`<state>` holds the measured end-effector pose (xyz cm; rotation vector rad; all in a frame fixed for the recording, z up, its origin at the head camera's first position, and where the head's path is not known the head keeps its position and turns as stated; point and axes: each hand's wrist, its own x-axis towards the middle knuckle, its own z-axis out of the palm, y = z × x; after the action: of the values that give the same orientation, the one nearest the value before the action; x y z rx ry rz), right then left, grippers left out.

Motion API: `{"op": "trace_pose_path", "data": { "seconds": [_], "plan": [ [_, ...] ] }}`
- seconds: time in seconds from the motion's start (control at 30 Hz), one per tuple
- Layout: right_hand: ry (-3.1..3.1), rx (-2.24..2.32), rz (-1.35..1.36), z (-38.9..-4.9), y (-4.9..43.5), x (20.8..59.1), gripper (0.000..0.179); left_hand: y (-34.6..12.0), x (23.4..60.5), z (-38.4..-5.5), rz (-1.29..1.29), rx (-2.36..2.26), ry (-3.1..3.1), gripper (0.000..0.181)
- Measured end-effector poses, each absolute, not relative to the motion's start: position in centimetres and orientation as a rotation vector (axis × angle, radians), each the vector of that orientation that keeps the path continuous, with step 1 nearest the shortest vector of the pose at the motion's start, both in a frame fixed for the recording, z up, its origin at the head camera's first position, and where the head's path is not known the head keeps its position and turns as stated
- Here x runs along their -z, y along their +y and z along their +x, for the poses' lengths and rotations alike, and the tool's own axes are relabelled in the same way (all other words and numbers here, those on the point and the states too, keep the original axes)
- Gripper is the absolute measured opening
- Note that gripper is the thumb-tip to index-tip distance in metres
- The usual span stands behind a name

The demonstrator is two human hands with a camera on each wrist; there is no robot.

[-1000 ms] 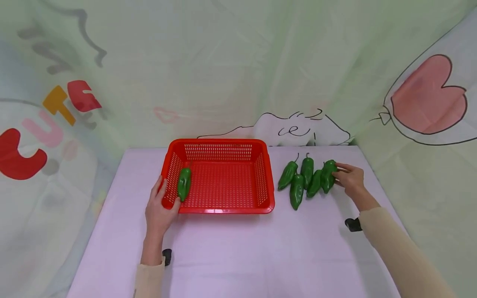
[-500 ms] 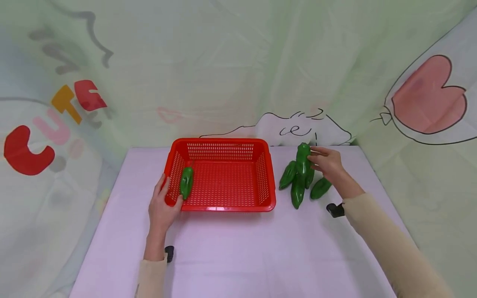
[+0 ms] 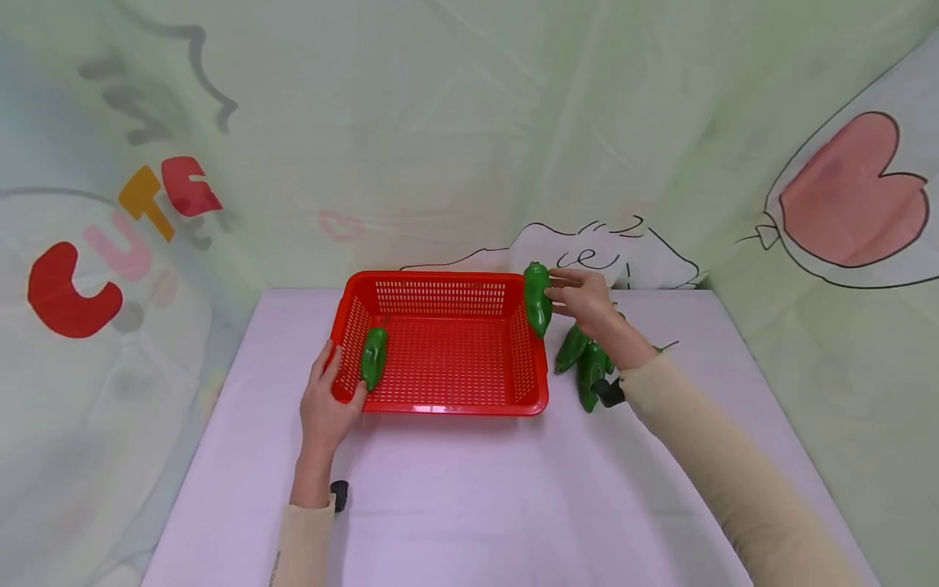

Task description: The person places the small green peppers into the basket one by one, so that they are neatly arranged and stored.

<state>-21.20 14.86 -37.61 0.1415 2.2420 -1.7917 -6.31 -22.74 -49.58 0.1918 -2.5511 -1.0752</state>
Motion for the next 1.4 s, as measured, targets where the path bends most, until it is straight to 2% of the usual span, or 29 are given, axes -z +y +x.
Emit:
{"op": "trace_pose_path", "data": {
  "seconds": [0.73, 1.4],
  "plan": [
    [2.021, 1.834, 0.073, -20.9, 1.5, 39.4, 0.046, -22.9, 49.5, -6.7, 0.207, 1.069, -2.527, 0.071],
    [1.948, 1.785, 0.155, -21.2, -3.6, 42.9, 0.044, -22.8, 50.0, -6.6, 0.206, 1.067, -2.521, 0.071]
  ]
}}
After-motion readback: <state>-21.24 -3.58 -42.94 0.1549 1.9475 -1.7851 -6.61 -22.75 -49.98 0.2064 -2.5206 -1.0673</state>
